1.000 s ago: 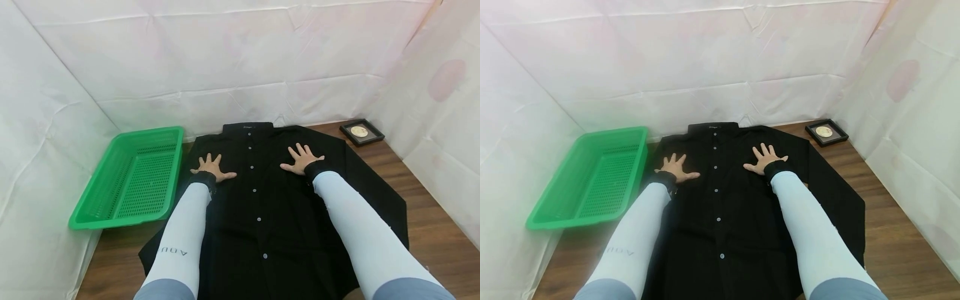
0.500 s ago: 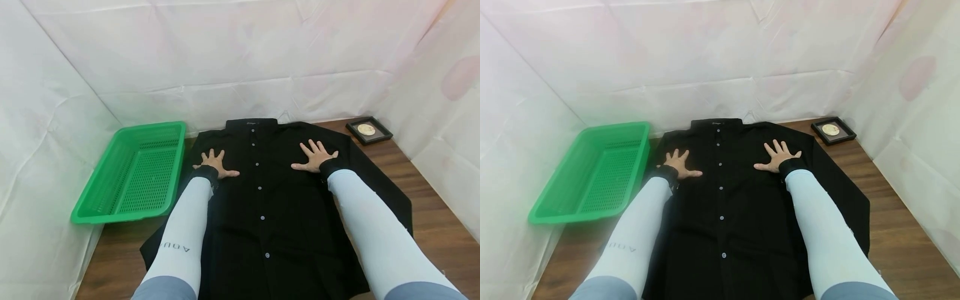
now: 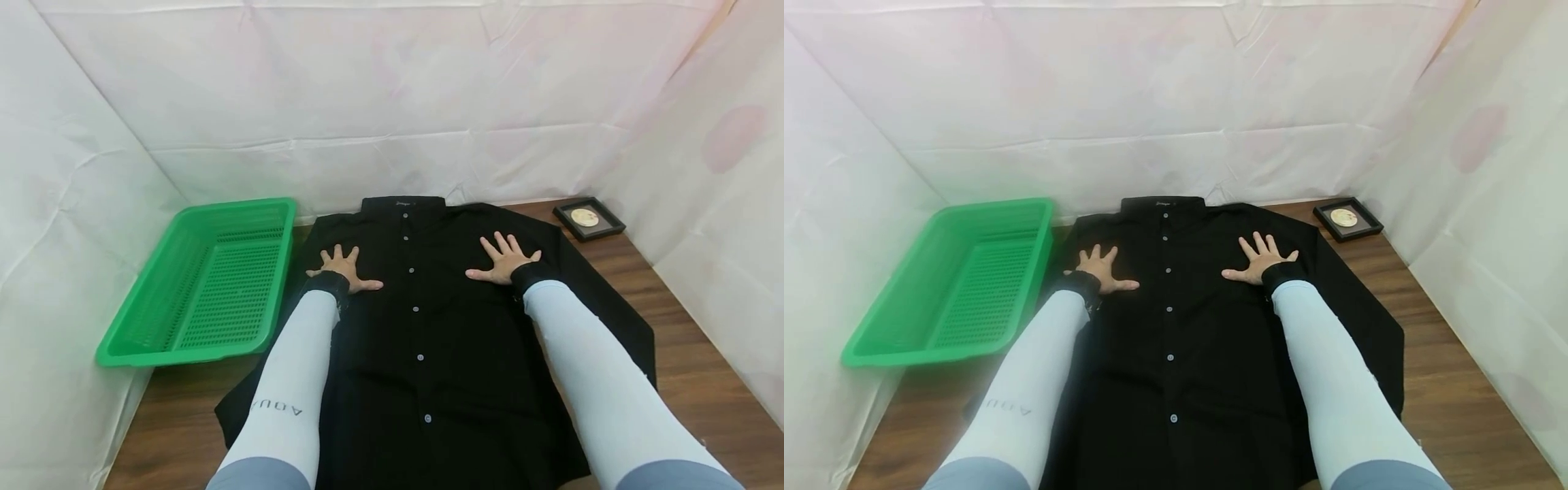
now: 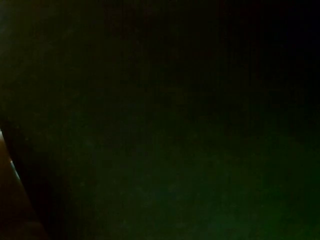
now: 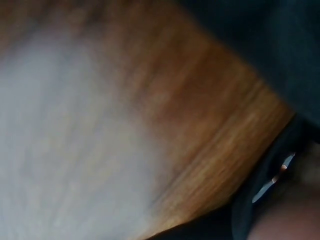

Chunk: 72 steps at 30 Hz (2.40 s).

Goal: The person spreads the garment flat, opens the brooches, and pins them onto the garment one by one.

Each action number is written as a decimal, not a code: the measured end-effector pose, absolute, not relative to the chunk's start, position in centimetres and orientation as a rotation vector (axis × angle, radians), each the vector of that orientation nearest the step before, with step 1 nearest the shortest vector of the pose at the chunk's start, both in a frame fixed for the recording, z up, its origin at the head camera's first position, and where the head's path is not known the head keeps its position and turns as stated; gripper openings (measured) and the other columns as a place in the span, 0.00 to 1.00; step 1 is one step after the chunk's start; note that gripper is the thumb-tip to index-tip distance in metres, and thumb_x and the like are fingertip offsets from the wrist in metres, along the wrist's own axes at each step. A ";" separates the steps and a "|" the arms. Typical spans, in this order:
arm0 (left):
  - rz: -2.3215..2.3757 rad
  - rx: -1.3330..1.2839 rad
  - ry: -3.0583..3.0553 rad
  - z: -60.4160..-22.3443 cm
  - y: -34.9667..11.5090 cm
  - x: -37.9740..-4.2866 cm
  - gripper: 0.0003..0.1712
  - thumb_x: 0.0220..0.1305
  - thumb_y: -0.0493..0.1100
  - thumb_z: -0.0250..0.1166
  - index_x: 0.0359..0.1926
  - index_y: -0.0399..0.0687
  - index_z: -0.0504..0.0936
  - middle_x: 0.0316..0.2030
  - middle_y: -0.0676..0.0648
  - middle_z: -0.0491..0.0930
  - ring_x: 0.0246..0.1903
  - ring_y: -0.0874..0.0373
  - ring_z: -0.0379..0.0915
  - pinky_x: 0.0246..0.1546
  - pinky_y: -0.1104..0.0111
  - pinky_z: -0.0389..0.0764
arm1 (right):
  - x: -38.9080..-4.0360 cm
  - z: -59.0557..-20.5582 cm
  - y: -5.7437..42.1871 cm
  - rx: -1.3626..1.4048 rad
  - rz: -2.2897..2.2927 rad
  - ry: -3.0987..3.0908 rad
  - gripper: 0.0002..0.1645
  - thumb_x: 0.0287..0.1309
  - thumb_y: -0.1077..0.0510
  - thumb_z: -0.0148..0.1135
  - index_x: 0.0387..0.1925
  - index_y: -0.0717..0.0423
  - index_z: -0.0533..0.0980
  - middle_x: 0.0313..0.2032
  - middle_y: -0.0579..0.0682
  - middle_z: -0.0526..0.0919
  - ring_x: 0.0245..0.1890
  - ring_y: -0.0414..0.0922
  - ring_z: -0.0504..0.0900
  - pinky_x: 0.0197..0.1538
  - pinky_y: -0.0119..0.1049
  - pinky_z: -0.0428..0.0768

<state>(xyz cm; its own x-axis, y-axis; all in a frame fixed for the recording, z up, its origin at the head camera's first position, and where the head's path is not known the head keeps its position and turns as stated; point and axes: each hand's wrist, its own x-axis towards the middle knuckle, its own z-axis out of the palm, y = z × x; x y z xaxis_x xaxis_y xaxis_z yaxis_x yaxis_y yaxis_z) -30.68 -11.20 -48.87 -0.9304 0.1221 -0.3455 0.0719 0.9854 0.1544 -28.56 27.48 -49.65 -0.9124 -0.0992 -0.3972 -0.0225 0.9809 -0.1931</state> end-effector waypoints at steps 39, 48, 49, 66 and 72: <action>0.196 0.579 2.895 -44.5 -6.4 -26.4 0.45 0.64 0.68 0.55 0.74 0.52 0.56 0.73 0.39 0.49 0.71 0.37 0.41 0.62 0.34 0.50 | -29.7 -40.9 36.6 -0.001 -0.546 2.988 0.46 0.67 0.32 0.41 0.67 0.67 0.61 0.59 0.72 0.68 0.56 0.68 0.68 0.56 0.63 0.65; 0.305 1.001 2.819 -41.8 -3.3 -18.0 0.42 0.64 0.66 0.57 0.72 0.52 0.60 0.71 0.41 0.57 0.69 0.41 0.52 0.62 0.41 0.60 | -27.2 -39.0 43.3 0.195 -0.494 3.049 0.39 0.69 0.38 0.44 0.57 0.71 0.69 0.52 0.75 0.72 0.49 0.70 0.71 0.49 0.63 0.70; 0.303 1.044 2.806 -41.8 -2.9 -17.4 0.42 0.64 0.66 0.57 0.72 0.52 0.61 0.70 0.41 0.57 0.69 0.41 0.53 0.61 0.41 0.61 | -27.2 -39.2 43.7 0.212 -0.488 3.057 0.38 0.68 0.39 0.45 0.56 0.71 0.70 0.52 0.75 0.72 0.49 0.70 0.71 0.49 0.62 0.70; 0.184 1.129 2.627 -45.6 1.0 -13.9 0.56 0.45 0.77 0.64 0.71 0.57 0.62 0.72 0.43 0.53 0.70 0.42 0.47 0.53 0.36 0.66 | -29.6 -43.2 43.6 0.340 -0.322 2.969 0.27 0.61 0.50 0.57 0.43 0.76 0.73 0.44 0.76 0.75 0.42 0.67 0.75 0.43 0.58 0.75; 0.149 1.144 2.636 -45.7 1.2 -13.7 0.57 0.43 0.77 0.66 0.71 0.56 0.63 0.72 0.42 0.53 0.70 0.41 0.48 0.52 0.34 0.66 | -29.8 -43.7 43.9 0.364 -0.361 2.943 0.25 0.63 0.50 0.56 0.46 0.73 0.72 0.46 0.75 0.74 0.45 0.67 0.74 0.44 0.59 0.75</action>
